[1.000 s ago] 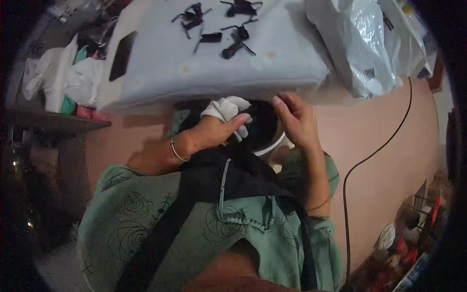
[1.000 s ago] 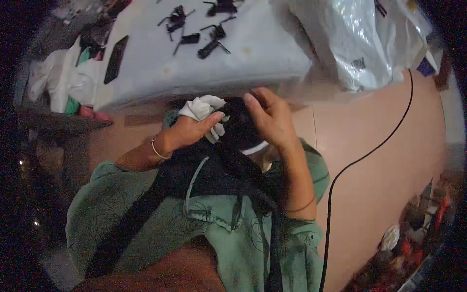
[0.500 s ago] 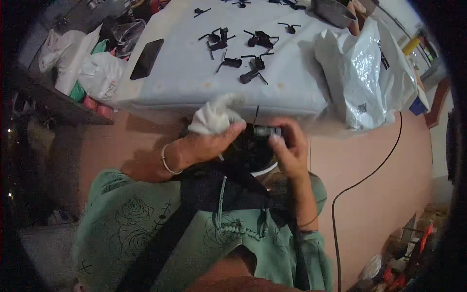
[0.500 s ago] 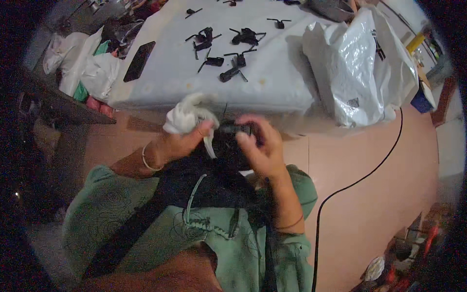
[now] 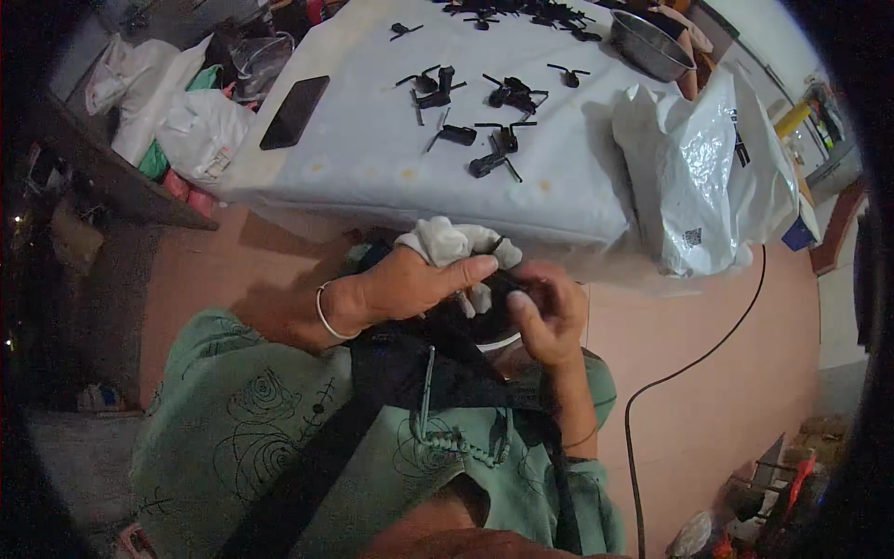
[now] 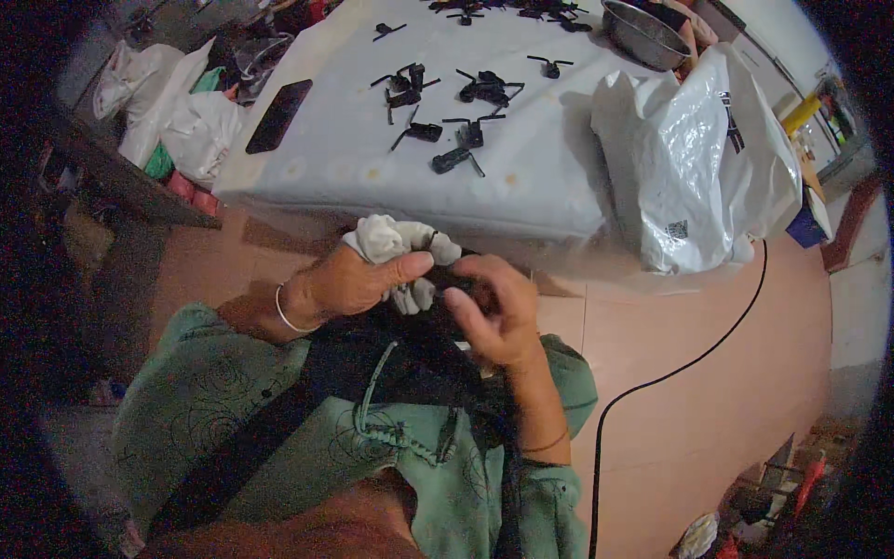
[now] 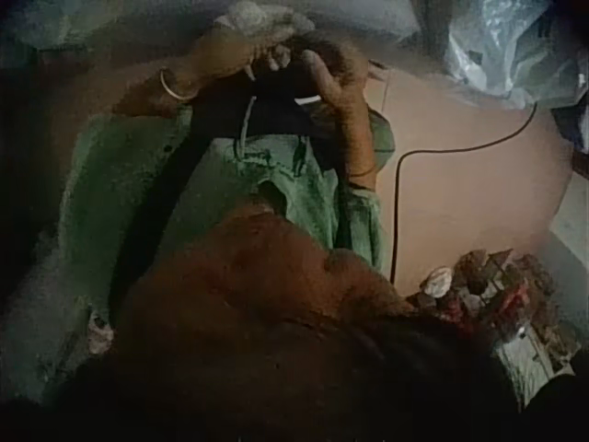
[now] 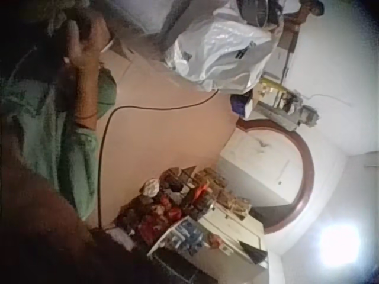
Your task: Wiping and cleaning small black mechanical components with a white cloth.
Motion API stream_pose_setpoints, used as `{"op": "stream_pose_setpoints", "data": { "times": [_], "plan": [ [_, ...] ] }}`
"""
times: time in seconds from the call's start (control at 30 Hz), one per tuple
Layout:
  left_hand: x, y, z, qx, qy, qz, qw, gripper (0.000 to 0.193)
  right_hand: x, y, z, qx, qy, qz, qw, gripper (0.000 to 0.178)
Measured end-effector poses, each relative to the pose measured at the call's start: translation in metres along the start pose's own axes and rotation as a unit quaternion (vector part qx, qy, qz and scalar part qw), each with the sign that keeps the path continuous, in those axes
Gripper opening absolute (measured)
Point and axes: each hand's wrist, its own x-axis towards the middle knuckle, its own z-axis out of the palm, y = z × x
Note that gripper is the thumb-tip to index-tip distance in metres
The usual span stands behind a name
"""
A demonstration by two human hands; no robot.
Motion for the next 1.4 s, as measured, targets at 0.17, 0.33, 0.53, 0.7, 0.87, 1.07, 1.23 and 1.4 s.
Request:
{"op": "stream_pose_setpoints", "data": {
  "times": [0.17, 0.33, 0.53, 0.7, 0.87, 1.07, 1.23, 1.4],
  "plan": [
    [0.013, -0.006, -0.006, 0.516, 0.040, 0.311, 0.797, 0.020, -0.001, 0.002, 0.008, 0.005, 0.126, 0.067, 0.990, 0.022],
    [0.016, -0.008, 0.001, 0.502, 0.052, 0.283, 0.816, 0.024, 0.004, 0.004, 0.007, -0.119, 0.079, -0.056, 0.988, 0.026],
    [0.024, -0.020, 0.000, 0.548, 0.060, 0.308, 0.776, 0.026, 0.004, -0.005, 0.011, -0.176, 0.090, -0.066, 0.978, 0.021],
    [0.025, -0.015, 0.003, 0.491, 0.034, 0.272, 0.827, 0.024, 0.002, -0.007, 0.002, -0.183, 0.074, -0.086, 0.976, 0.022],
    [0.024, -0.013, -0.011, -0.089, -0.029, -0.093, 0.991, 0.018, 0.002, -0.004, -0.010, -0.148, 0.030, -0.116, 0.982, 0.027],
    [0.027, -0.023, 0.000, -0.099, -0.025, -0.001, 0.995, 0.019, -0.001, -0.008, -0.007, -0.086, 0.048, -0.046, 0.994, 0.019],
    [0.023, -0.009, 0.003, -0.049, -0.041, -0.022, 0.998, 0.031, -0.009, -0.002, -0.003, 0.097, 0.145, 0.062, 0.983, 0.011],
    [0.020, -0.007, 0.009, -0.054, -0.016, 0.016, 0.998, 0.032, -0.009, -0.008, 0.003, 0.194, 0.161, 0.100, 0.963, 0.010]
  ]
}}
